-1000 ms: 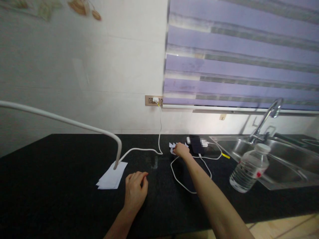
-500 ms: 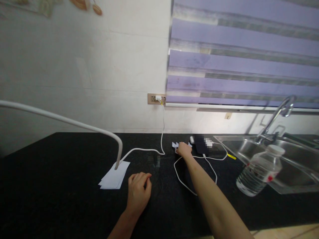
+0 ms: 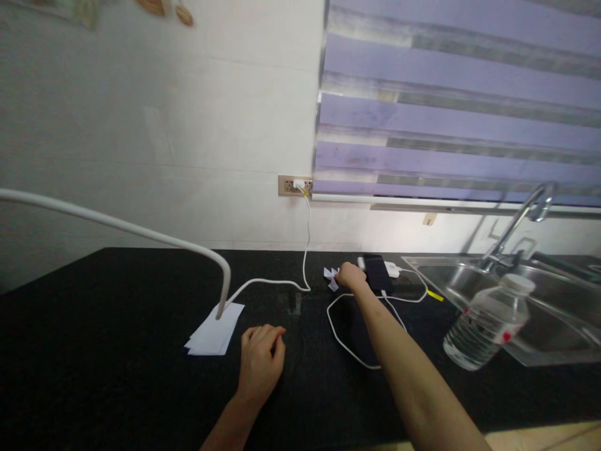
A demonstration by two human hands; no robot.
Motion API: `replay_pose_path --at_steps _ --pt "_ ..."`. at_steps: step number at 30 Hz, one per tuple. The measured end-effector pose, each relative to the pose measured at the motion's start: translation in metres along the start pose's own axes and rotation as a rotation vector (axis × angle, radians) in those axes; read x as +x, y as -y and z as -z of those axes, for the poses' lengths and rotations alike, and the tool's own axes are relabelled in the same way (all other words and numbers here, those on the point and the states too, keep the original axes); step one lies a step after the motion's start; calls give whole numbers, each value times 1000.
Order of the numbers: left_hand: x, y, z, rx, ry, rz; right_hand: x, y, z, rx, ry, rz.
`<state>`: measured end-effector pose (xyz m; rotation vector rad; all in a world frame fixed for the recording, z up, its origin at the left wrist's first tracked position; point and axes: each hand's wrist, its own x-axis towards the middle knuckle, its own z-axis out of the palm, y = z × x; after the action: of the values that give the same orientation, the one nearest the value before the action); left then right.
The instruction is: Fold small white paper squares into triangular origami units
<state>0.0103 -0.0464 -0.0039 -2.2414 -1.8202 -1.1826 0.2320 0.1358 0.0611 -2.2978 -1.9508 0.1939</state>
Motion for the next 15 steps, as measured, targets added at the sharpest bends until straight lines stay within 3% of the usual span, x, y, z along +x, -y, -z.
replay_pose_path --at_steps 15 --pt "0 -3 2 -2 -1 -4 -2 6 -14 -26 11 25"
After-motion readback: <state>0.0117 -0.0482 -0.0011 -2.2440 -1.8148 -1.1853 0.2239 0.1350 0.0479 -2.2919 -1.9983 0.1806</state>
